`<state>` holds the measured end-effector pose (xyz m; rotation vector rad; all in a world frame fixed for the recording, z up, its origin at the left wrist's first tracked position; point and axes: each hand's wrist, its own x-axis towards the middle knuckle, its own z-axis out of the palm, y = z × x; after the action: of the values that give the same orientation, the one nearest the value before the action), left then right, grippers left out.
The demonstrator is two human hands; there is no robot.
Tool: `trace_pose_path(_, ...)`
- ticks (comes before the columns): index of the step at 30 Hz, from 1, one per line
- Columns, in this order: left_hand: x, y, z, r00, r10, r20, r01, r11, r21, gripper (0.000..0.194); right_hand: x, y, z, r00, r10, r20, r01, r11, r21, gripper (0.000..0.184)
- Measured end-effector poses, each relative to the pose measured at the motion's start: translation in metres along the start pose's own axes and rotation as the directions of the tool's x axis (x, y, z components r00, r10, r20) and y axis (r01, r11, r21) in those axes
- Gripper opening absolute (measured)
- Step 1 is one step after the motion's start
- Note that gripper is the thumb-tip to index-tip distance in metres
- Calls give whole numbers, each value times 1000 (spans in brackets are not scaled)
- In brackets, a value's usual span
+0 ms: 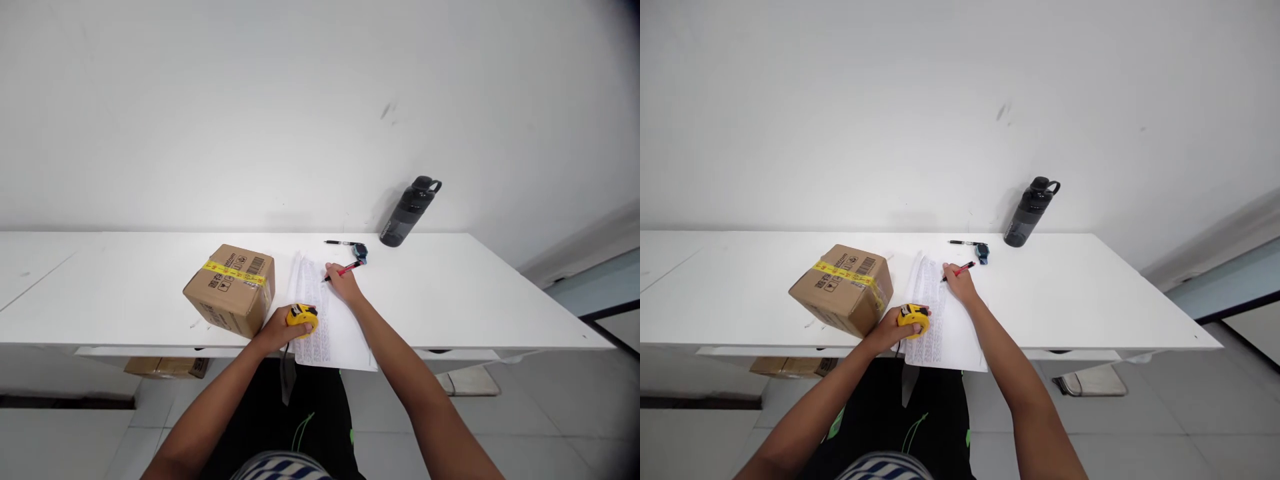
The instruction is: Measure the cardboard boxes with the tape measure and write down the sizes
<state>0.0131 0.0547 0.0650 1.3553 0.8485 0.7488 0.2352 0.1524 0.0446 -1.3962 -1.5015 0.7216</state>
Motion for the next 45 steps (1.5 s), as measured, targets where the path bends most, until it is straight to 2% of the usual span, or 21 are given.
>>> trace_pose_path(9, 1, 4, 2, 999, 29, 34, -33, 991, 132, 53, 3, 2, 1, 999, 53, 8, -53, 998, 30, 40)
trace_pose_path(18, -1, 2, 3, 999, 29, 25, -32, 991, 131, 55, 4, -1, -1, 997, 67, 40, -69, 997, 37, 38)
trace_pose_path(24, -3, 8, 5, 999, 20, 30, -24, 994, 108, 55, 3, 0, 0, 997, 72, -21, -71, 997, 44, 38)
trace_pose_path(30, -4, 12, 5, 999, 29, 39, -33, 994, 107, 58, 2, -1, -1, 997, 78, 14, -79, 996, 52, 36)
trace_pose_path(35, -3, 11, 6, 998, 41, 38, -45, 993, 109, 61, 1, -2, -2, 997, 81, -9, -80, 995, 51, 35)
trace_pose_path(40, -3, 9, 8, 998, 56, -2, -55, 979, 195, 62, 0, -1, -2, 996, 79, -41, -77, 996, 40, 35)
trace_pose_path(45, -3, 7, 9, 995, 97, 21, -100, 955, 278, 61, 0, -3, -3, 996, 84, -5, -84, 996, 23, 34)
